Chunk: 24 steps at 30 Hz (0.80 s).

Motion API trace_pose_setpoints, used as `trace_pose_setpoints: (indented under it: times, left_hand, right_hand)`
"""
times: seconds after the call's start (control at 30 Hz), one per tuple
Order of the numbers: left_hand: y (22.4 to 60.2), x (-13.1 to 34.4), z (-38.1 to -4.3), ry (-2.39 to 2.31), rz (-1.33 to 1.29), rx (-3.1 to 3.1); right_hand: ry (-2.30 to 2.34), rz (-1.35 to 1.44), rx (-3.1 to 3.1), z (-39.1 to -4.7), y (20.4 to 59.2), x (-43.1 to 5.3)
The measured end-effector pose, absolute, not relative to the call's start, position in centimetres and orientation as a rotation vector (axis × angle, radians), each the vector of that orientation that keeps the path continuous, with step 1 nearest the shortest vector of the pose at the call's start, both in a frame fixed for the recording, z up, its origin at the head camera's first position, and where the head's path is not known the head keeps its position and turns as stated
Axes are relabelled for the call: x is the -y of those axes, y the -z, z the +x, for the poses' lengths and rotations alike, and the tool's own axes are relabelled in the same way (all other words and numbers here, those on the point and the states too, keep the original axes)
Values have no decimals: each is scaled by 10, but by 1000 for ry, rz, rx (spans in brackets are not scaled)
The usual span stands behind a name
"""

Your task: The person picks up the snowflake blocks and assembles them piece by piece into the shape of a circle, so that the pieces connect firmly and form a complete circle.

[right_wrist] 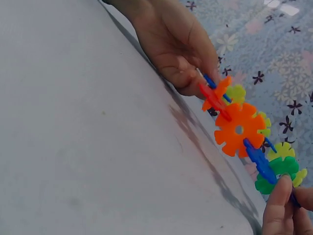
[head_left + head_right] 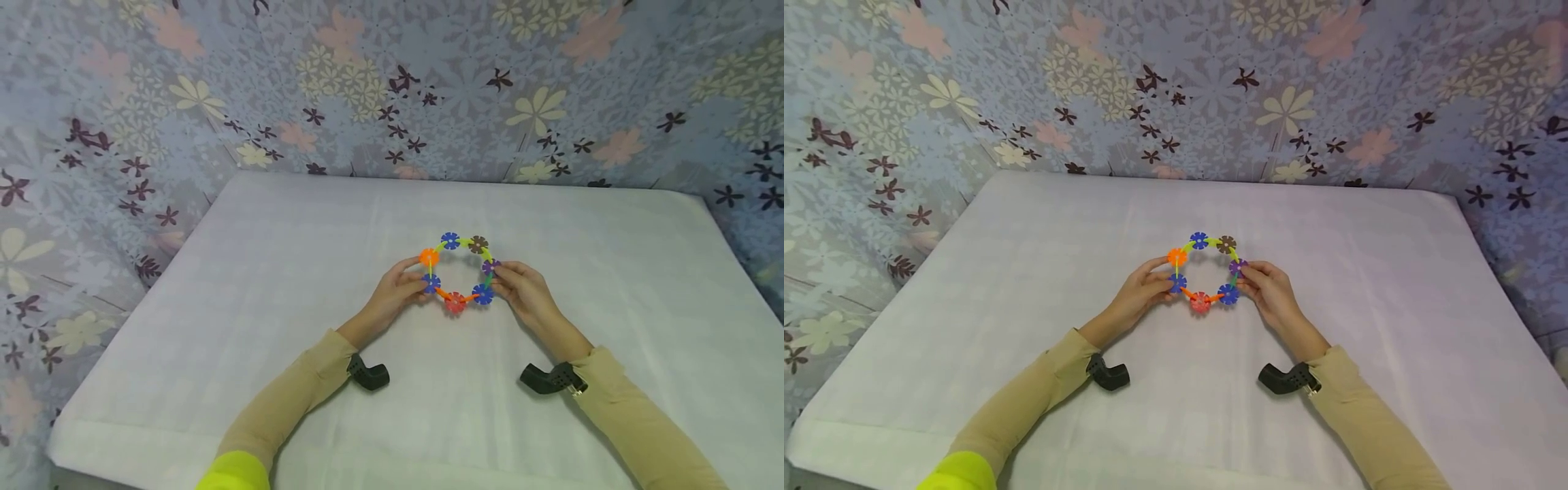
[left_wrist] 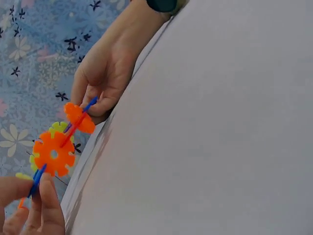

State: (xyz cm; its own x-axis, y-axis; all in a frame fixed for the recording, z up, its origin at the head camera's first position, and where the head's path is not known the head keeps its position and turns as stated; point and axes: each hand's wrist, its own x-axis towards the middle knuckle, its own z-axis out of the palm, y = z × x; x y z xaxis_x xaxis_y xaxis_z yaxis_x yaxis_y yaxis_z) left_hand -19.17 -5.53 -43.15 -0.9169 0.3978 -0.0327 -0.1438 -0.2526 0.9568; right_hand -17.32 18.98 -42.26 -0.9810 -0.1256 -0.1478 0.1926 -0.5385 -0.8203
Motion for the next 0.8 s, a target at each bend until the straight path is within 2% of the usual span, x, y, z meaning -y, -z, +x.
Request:
trace_pose_setpoints:
  times: [0.4,0.8]
  left_hand:
    - [430,52,-205,-2144,286,-1925]
    - [431,55,-209,-2046,282,-2040]
  right_hand:
    - [2465,109,-1555,-177,423,-191]
    - [2298,-27,-1817,-181,426,-188]
